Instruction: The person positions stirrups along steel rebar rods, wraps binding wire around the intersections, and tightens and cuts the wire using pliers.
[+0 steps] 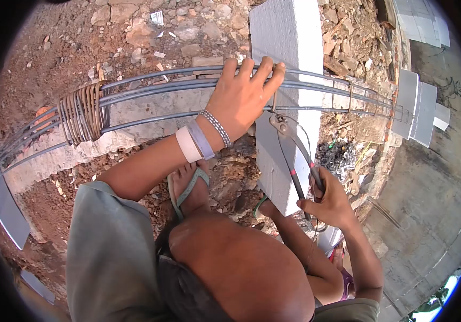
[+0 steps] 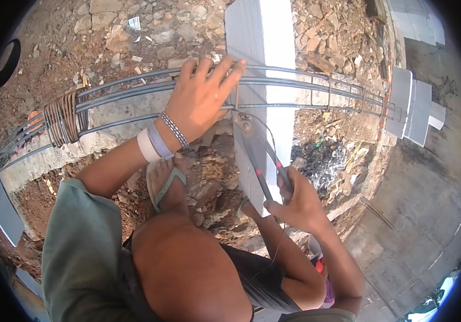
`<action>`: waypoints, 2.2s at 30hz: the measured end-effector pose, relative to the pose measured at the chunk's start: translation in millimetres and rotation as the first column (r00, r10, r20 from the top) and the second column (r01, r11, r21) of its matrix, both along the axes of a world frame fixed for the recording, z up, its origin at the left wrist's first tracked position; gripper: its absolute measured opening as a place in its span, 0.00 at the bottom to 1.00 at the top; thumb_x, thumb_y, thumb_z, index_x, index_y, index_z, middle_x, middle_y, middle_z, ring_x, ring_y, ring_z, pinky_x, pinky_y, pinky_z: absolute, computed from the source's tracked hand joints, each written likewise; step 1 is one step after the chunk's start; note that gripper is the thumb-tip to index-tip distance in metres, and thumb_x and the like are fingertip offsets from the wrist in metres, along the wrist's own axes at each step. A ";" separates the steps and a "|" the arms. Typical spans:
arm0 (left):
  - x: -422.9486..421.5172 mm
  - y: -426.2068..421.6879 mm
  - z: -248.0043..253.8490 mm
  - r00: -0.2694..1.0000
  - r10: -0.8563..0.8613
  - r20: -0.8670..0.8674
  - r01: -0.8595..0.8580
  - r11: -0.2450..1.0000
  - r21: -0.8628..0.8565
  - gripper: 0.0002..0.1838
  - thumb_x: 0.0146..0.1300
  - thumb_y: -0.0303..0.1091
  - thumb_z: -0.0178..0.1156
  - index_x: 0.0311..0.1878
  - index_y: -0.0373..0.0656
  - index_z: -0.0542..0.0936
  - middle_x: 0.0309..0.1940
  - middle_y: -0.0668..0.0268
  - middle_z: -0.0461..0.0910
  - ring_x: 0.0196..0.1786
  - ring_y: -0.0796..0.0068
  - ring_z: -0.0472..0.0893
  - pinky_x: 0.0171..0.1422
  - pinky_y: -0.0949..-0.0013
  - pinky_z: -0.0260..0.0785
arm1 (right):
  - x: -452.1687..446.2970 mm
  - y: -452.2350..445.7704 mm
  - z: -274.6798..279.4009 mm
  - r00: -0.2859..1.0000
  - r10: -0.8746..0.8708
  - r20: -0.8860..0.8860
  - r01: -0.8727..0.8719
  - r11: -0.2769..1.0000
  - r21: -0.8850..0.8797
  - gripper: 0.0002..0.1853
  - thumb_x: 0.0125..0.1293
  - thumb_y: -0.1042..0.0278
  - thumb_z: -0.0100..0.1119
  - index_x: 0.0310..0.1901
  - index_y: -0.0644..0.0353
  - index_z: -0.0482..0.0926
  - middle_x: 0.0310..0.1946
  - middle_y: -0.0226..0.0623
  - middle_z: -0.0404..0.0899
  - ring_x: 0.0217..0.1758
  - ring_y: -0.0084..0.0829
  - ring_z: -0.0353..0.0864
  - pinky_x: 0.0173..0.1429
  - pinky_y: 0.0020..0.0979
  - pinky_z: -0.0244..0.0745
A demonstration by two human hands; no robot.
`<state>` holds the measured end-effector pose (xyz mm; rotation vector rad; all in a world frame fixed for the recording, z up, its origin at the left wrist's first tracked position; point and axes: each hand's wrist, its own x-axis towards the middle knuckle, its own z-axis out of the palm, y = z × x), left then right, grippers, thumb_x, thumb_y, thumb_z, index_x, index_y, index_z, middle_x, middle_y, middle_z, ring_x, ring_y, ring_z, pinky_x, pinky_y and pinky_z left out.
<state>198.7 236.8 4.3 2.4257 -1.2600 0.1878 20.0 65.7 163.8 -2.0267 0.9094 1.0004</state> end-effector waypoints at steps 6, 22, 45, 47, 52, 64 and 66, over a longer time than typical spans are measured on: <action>-1.4 0.6 0.0 1.000 -0.013 -0.023 0.014 0.998 0.068 0.53 0.51 0.46 0.79 0.79 0.45 0.64 0.69 0.61 0.70 0.62 0.59 0.71 0.67 0.54 0.63 | -4.5 -0.4 -20.6 0.941 0.329 -0.075 -0.332 0.868 -0.369 0.29 0.51 0.54 0.80 0.40 0.67 0.72 0.29 0.53 0.80 0.31 0.54 0.85 0.38 0.49 0.80; -1.6 -1.0 -2.8 1.000 -0.005 -0.031 0.007 0.998 0.064 0.53 0.50 0.44 0.79 0.79 0.47 0.64 0.69 0.61 0.71 0.63 0.58 0.72 0.68 0.53 0.62 | -16.4 -0.5 -21.7 1.000 -0.004 0.026 0.000 0.988 0.156 0.26 0.70 0.57 0.66 0.60 0.69 0.74 0.37 0.37 0.79 0.36 0.36 0.82 0.40 0.36 0.79; -31.6 40.9 8.6 0.849 -0.436 -0.299 0.180 0.771 -0.611 0.17 0.63 0.27 0.64 0.54 0.41 0.77 0.56 0.54 0.80 0.62 0.51 0.77 0.68 0.54 0.69 | -84.8 59.9 -142.4 0.958 -0.285 0.047 0.253 0.907 0.338 0.26 0.82 0.56 0.52 0.71 0.67 0.68 0.41 0.45 0.85 0.40 0.34 0.88 0.49 0.37 0.81; -66.5 62.5 -0.9 0.699 -0.384 -0.604 0.000 0.844 -0.536 0.14 0.65 0.30 0.65 0.52 0.39 0.77 0.49 0.54 0.81 0.55 0.55 0.80 0.62 0.60 0.73 | -105.6 71.0 -178.9 0.951 -0.231 0.207 0.157 0.934 0.321 0.28 0.82 0.55 0.50 0.76 0.60 0.64 0.55 0.51 0.82 0.58 0.36 0.84 0.62 0.36 0.76; -135.0 57.8 -59.3 0.065 -0.021 -0.998 -0.602 0.796 -0.056 0.13 0.74 0.35 0.63 0.52 0.36 0.77 0.42 0.62 0.83 0.45 0.71 0.82 0.52 0.68 0.75 | -95.6 80.3 -181.7 0.649 -0.694 -0.312 0.540 0.132 0.831 0.33 0.83 0.49 0.48 0.81 0.55 0.59 0.70 0.43 0.74 0.70 0.38 0.76 0.72 0.39 0.70; -125.6 57.3 -78.2 0.265 0.075 -0.961 -0.132 0.990 0.040 0.18 0.82 0.43 0.54 0.56 0.34 0.76 0.37 0.64 0.85 0.35 0.81 0.81 0.40 0.75 0.73 | -95.5 89.8 -207.2 0.741 -0.657 0.139 0.340 0.546 0.766 0.22 0.83 0.55 0.49 0.68 0.60 0.72 0.60 0.44 0.81 0.62 0.32 0.80 0.67 0.36 0.74; -124.1 60.2 -89.6 0.038 0.059 -0.998 -0.188 0.981 0.051 0.19 0.82 0.43 0.53 0.57 0.34 0.76 0.36 0.65 0.85 0.31 0.82 0.79 0.35 0.76 0.71 | -91.1 83.8 -199.8 0.658 -0.735 -0.163 0.466 0.228 0.855 0.23 0.83 0.52 0.50 0.68 0.59 0.71 0.59 0.42 0.79 0.61 0.32 0.80 0.68 0.37 0.75</action>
